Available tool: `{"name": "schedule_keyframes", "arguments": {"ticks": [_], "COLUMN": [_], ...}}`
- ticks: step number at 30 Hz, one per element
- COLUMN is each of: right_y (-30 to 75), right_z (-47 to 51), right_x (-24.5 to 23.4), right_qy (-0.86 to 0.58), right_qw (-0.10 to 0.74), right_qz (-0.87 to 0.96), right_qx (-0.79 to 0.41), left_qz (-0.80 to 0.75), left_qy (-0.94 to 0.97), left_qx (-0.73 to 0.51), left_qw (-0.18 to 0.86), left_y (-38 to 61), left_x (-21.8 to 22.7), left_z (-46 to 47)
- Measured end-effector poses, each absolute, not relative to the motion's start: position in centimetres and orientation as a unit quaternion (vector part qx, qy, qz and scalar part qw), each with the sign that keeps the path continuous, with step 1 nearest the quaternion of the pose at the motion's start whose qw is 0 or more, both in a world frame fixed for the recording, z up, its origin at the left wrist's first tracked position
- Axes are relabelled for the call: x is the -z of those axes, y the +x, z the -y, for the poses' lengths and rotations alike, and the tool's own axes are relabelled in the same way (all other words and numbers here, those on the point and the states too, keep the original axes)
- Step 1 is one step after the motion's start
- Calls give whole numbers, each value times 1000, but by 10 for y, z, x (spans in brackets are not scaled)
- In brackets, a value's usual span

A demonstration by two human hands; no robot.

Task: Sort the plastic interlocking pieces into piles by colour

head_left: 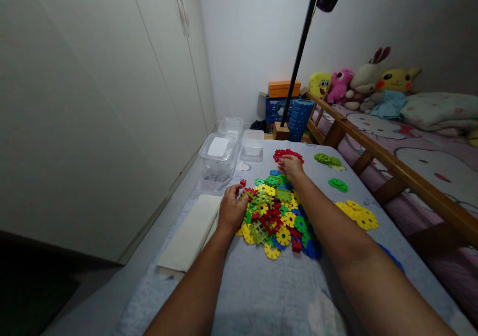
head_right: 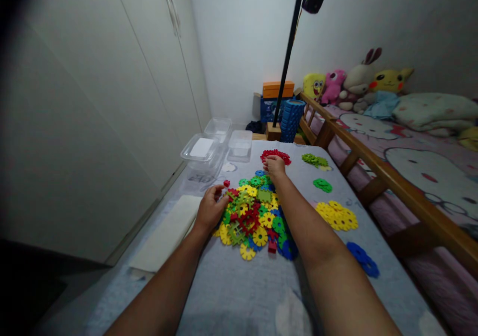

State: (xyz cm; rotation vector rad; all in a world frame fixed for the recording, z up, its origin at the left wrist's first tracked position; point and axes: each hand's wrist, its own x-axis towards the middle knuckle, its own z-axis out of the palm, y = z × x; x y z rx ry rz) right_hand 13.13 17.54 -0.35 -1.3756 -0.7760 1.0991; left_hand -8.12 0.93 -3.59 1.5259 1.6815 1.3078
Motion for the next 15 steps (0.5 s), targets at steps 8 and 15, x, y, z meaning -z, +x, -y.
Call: {"name": "schedule_keyframes", "arguments": {"ticks": [8,15], "right_y": [87,35], "right_z": [-148,-123], "right_x": [-12,-19], "right_qy": [-494,-467], "right_qw": [237,1], "right_qz": [770,872], "right_qx": [-328,-147], "left_qz": [-619,-610], "left_qy": [532,515], "left_qx": [-513,-533], "left_qw": [266,281], "left_y": [-81,-81], "left_x": [38,37], "left_z": [-12,-11]}}
